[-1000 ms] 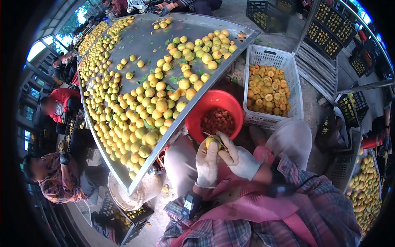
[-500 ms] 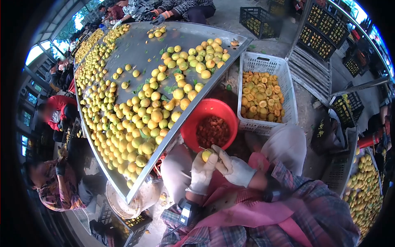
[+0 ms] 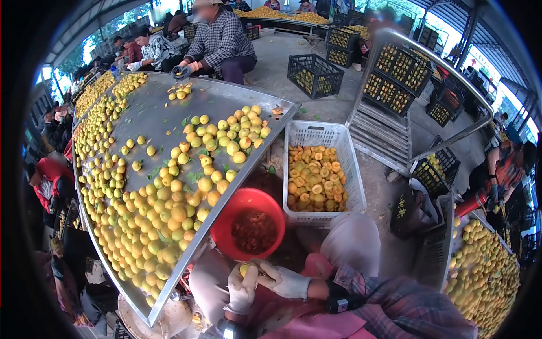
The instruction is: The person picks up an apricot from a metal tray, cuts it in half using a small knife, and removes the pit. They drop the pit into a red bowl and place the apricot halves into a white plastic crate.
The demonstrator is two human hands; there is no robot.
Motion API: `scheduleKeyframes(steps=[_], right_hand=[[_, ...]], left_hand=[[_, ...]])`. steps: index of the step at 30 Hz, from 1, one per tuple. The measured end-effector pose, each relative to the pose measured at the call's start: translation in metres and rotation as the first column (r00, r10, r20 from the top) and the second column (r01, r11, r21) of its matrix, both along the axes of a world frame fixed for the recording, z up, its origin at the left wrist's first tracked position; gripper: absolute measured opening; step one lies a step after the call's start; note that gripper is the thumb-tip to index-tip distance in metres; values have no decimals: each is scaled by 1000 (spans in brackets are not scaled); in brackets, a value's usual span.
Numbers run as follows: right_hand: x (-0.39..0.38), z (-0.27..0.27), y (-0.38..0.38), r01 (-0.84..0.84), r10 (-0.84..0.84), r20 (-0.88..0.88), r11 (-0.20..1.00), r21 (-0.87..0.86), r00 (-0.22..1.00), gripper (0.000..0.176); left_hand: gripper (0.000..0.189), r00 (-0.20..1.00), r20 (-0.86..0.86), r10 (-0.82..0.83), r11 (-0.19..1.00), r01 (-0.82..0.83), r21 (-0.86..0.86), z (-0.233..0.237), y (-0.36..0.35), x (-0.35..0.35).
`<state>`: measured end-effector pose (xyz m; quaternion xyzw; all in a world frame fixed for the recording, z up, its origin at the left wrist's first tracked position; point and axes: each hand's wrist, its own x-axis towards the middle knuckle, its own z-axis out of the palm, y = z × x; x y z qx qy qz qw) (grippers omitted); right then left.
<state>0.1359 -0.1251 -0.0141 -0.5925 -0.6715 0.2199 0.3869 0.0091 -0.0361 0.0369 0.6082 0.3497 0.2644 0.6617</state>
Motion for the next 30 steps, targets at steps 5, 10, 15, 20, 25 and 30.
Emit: scheduleKeyframes(steps=[5,10,15,20,25,30], right_hand=[[0,-3,0,-38,35,-83,998,-39,996,34],[6,41,-1,-113,12,-358,959,-262,934,42],[12,56,2,-1,-104,-383,964,-264,918,51],[18,59,5,62,-66,49,994,90,997,53],[13,76,2,36,-50,-176,996,-84,983,53],[12,74,3,6,-39,-241,991,-136,970,62]], left_hand=[[24,995,92,-32,999,36,-33,-14,2,-4],[28,996,78,-46,995,39,90,-24,4,-11],[38,984,133,-122,988,108,106,9,7,0],[51,963,262,-54,985,95,-144,7,-1,2],[52,949,316,-27,979,89,-185,7,-4,3],[52,946,322,30,981,34,-189,7,-7,6]])
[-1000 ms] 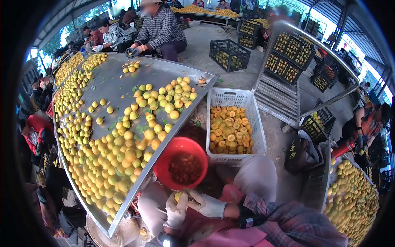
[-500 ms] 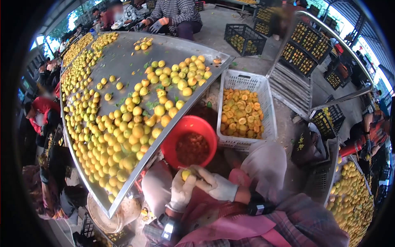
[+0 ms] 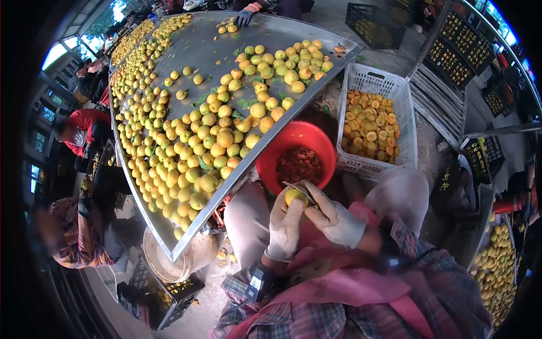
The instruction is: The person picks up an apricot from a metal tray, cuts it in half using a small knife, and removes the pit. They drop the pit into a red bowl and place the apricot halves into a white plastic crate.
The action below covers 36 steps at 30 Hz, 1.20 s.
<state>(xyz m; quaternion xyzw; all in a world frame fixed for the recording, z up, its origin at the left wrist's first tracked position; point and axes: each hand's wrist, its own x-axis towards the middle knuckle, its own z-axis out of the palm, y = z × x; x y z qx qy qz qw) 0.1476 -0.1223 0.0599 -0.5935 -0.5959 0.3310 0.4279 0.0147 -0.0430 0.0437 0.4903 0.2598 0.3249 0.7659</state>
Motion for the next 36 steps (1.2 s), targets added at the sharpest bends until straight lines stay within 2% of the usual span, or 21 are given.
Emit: scheduleKeyframes(steps=[2,4,5,7,11,13,17,19,20,22,26,28,29,31,35,36], right_hand=[[-3,-7,-1,35,-37,40,998,60,999,64],[-5,-10,-2,33,-63,231,991,132,971,63],[-5,-7,-3,36,-66,231,991,132,971,63],[-7,0,-4,75,-75,-16,996,-39,997,64],[-7,-4,-2,85,-82,64,996,-41,995,63],[-5,-9,2,92,-91,159,996,3,983,63],[-3,-20,2,72,-90,204,993,97,975,63],[-3,-14,0,65,-60,144,998,-25,988,63],[-4,-10,0,64,-59,142,998,-27,988,63],[-3,-3,3,61,-63,-17,990,-125,998,63],[8,-4,6,-14,18,76,999,-42,997,65],[12,0,8,-59,56,-75,998,-36,996,58],[14,-1,9,-60,57,-76,998,-37,996,58],[16,-2,10,-164,167,-42,984,64,985,69],[15,7,8,-160,156,-172,987,-13,973,68],[16,6,9,-193,188,-176,981,-8,966,69]], left_hand=[[51,1000,-18,13,1000,-12,16,-1,0,1],[49,996,34,78,989,-73,-132,0,0,4],[49,997,34,75,989,-70,-132,-1,0,4],[50,997,63,36,993,-28,-119,-6,3,2],[52,1000,-5,-20,992,20,-127,6,0,3],[54,995,-102,22,998,-29,-61,6,-5,8],[51,989,-138,-44,996,32,-88,6,1,1],[51,988,-154,-6,1000,6,-3,4,1,0],[51,988,-156,-6,1000,5,-4,1,2,-1],[47,968,-248,34,986,8,166,-2,6,-3],[41,966,-256,39,987,3,163,7,7,-2],[29,962,-270,33,993,-1,117,7,5,0],[29,962,-270,33,993,-2,115,7,4,-1],[24,961,-277,24,979,34,202,6,2,-2],[24,950,-310,38,958,54,282,11,0,-4],[25,956,-290,39,909,86,407,6,-1,-6]])
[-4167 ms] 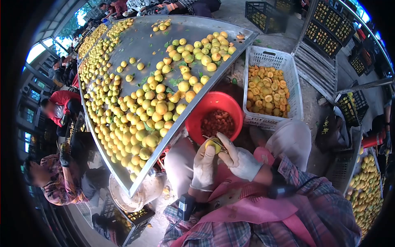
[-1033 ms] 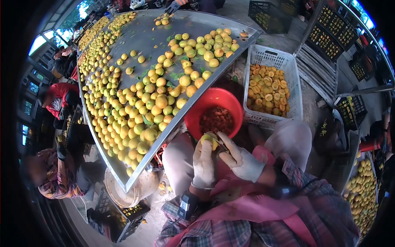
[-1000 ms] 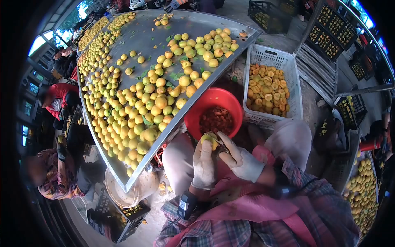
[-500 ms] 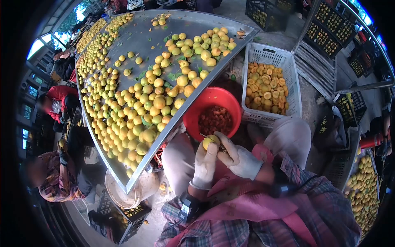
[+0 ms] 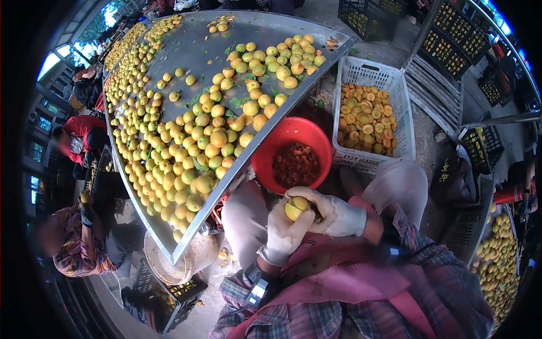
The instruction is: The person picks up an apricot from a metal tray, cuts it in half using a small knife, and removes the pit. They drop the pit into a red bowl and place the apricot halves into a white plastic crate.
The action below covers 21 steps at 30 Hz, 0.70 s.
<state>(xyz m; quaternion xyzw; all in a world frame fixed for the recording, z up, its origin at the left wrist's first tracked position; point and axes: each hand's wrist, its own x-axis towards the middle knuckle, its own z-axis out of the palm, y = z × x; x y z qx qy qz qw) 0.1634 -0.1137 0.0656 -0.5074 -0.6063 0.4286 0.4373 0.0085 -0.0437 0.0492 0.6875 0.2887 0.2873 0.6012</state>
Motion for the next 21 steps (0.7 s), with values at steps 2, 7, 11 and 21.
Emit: scheduleKeyframes(steps=[2,7,11,21], right_hand=[[1,-3,-1,-32,32,-5,999,4,999,70],[5,-3,-9,-99,95,48,991,88,994,63],[4,7,-13,-104,103,26,992,68,994,58],[5,14,-23,-175,169,55,974,146,984,54]], left_hand=[[26,999,14,-43,990,40,132,-1,-2,-3],[28,998,0,-64,990,64,129,8,-8,-8],[30,993,47,-105,993,102,64,11,-9,-8],[38,975,-103,-198,912,222,346,13,-9,-19]])
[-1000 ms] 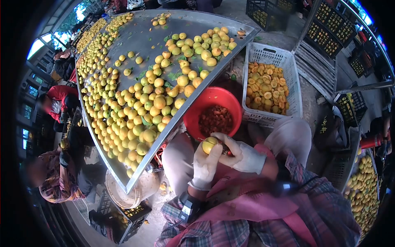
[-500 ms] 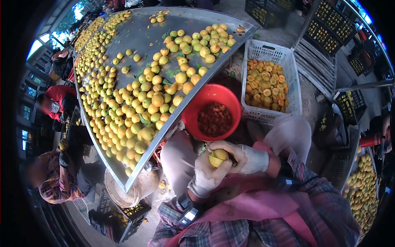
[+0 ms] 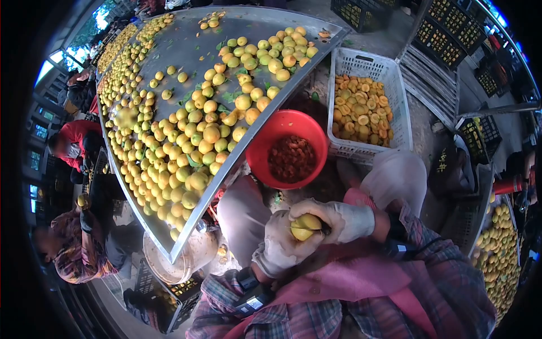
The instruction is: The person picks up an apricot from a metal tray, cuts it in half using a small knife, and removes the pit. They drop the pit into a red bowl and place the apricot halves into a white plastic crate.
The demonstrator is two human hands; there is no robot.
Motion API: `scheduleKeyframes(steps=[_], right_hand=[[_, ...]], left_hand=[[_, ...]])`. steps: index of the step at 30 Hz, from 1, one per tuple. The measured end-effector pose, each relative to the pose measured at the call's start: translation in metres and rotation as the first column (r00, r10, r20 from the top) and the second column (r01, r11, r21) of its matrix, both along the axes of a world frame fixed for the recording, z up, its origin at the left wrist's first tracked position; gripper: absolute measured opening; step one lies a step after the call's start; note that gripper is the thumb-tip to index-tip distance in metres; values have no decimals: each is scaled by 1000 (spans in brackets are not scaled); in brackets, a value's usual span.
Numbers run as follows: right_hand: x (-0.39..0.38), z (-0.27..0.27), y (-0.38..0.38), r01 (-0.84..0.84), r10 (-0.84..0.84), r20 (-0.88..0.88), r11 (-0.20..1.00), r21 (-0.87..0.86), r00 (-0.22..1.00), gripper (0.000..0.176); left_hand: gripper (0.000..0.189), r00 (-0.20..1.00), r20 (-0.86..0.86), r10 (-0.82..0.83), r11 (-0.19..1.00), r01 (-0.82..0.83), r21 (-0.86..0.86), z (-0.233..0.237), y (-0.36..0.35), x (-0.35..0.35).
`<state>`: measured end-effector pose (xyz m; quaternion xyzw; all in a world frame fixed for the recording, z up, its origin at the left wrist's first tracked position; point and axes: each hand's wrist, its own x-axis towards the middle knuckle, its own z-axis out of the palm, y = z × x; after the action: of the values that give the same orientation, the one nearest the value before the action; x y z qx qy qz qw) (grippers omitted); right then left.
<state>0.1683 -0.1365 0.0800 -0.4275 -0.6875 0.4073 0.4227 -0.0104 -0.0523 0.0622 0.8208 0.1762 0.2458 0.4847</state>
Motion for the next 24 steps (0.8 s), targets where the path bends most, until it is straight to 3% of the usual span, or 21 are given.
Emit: scheduleKeyframes(steps=[2,4,5,6,7,8,9,10,12,13,15,16,19,24], right_hand=[[1,-1,-3,-6,6,-10,1000,-7,1000,53],[4,-10,-5,-67,45,-119,980,-186,992,53],[3,-15,-5,-22,9,-63,978,-205,998,41],[5,-15,-5,-9,-20,-93,954,-301,995,33],[5,-12,-5,25,-49,-72,951,-308,996,34],[2,-26,-2,91,-101,-58,985,-149,993,38],[5,-26,1,43,-63,-155,991,-129,986,41],[6,-21,0,163,-159,-92,986,40,983,46],[10,-31,13,52,-146,-269,944,-326,952,50],[15,-26,11,70,-157,-258,947,-315,953,50],[23,20,2,63,-335,-375,812,-580,864,59],[26,20,2,75,-342,-369,812,-578,864,59],[44,9,3,226,-482,-280,750,-621,831,76],[106,12,24,586,-839,-150,482,-651,524,89]], left_hand=[[40,1000,-2,-31,999,31,37,3,2,-2],[43,987,-55,-148,968,156,198,3,8,-4],[42,978,-91,-188,917,208,339,12,6,-11],[39,983,-84,-163,950,179,256,12,2,-7],[36,976,-29,-216,894,209,395,11,2,-7],[34,983,-26,-184,956,185,229,4,1,-9],[37,984,-103,-144,924,97,-369,15,-3,-1],[46,988,-2,-154,819,127,-560,-1,0,-4],[41,1000,-11,-24,733,10,-680,4,-7,1],[41,999,2,-39,740,30,-672,2,-5,4],[31,989,-48,139,670,-129,-731,-1,-4,11],[31,991,-39,131,672,-118,-731,-1,-5,14],[26,959,27,281,512,-127,-850,-6,-8,21],[27,964,30,264,515,-114,-849,-20,5,24]])
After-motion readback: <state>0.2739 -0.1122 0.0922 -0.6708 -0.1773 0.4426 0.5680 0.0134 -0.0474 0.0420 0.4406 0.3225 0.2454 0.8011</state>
